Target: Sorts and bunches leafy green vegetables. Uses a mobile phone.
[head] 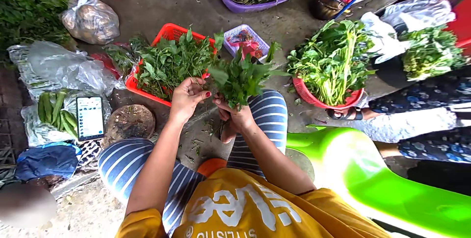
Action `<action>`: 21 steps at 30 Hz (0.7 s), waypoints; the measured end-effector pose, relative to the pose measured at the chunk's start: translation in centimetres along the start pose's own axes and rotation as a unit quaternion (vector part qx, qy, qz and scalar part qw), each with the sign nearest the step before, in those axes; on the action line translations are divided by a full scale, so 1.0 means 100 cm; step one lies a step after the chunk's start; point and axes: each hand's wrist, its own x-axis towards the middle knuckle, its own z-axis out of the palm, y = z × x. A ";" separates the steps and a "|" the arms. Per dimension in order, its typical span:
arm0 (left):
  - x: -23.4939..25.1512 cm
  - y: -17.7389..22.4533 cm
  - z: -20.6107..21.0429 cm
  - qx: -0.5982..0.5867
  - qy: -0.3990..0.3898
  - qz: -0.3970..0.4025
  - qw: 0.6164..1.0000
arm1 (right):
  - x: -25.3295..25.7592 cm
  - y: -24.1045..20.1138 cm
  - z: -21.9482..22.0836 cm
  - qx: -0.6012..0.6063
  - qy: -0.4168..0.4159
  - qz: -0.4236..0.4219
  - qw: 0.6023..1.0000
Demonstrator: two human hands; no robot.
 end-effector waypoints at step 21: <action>-0.007 -0.001 0.002 -0.043 -0.019 0.100 0.994 | -0.003 0.001 0.003 0.012 0.013 0.007 1.000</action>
